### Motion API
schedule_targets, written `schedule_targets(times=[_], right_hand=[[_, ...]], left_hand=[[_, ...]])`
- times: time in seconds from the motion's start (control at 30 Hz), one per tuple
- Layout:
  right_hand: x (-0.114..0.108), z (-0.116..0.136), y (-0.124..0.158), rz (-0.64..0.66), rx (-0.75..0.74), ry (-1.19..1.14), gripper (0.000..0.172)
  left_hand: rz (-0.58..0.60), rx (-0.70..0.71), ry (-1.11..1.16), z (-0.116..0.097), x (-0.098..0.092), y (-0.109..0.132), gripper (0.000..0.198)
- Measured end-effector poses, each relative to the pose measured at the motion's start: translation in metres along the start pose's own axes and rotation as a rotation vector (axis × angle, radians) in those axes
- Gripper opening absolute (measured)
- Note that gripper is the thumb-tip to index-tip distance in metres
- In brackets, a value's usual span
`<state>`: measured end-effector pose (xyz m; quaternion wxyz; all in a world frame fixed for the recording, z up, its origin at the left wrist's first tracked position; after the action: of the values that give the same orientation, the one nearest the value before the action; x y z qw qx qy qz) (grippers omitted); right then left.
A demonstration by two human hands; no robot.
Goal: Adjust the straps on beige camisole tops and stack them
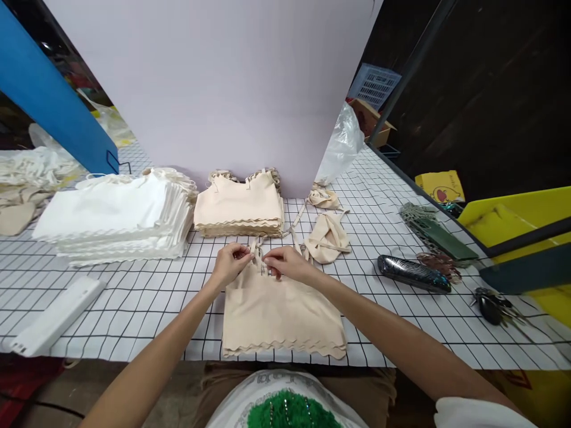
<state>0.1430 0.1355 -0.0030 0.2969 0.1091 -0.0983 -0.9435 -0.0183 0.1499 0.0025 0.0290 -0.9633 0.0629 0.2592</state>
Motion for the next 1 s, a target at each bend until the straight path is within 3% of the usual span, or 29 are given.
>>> schedule_targets(times=[0.1,0.2,0.33,0.6,0.67,0.8,0.87,0.93,1.0], right_hand=[[0.025,-0.015,-0.015,0.154,0.135,-0.383,0.04],[0.033,-0.009,-0.024,0.186,0.103,-0.628,0.043],[0.016,0.005,-0.026,0.089,0.0,-0.738,0.044],[-0.032,0.025,-0.018,-0.13,-0.177,-0.728,0.042],[-0.04,0.031,-0.016,-0.186,-0.235,-0.679,0.042],[-0.043,0.051,-0.002,-0.287,-0.406,-0.4,0.037],[-0.039,0.066,0.014,-0.369,-0.542,-0.126,0.026],[-0.027,0.083,0.033,-0.429,-0.706,0.201,0.014],[-0.011,0.093,0.048,-0.437,-0.85,0.497,0.017]], left_hand=[[-0.002,0.123,0.085,-0.017,-0.003,0.008,0.022],[0.035,0.176,0.117,-0.026,-0.002,0.016,0.019],[0.088,0.201,0.142,-0.03,0.0,0.023,0.016],[0.176,0.187,0.076,-0.025,0.006,0.028,0.021],[0.158,0.186,0.036,-0.024,0.004,0.027,0.022],[-0.031,0.152,0.021,-0.031,-0.013,0.032,0.023],[0.043,0.041,0.224,-0.031,-0.005,0.036,0.032],[0.213,-0.116,0.54,-0.033,0.016,0.045,0.046],[0.324,-0.253,0.834,-0.039,0.033,0.057,0.053]])
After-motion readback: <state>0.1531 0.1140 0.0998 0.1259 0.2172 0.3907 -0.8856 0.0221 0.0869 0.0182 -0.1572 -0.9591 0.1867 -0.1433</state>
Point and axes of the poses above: each hand's wrist, its own y-axis away from the middle knuckle, its own x-axis out of the palm, z = x × y, the point moved 9 cm from there along -y, towards the middle knuckle, and after that the axes turned 6 degrees about z, right-handed, at the moved point
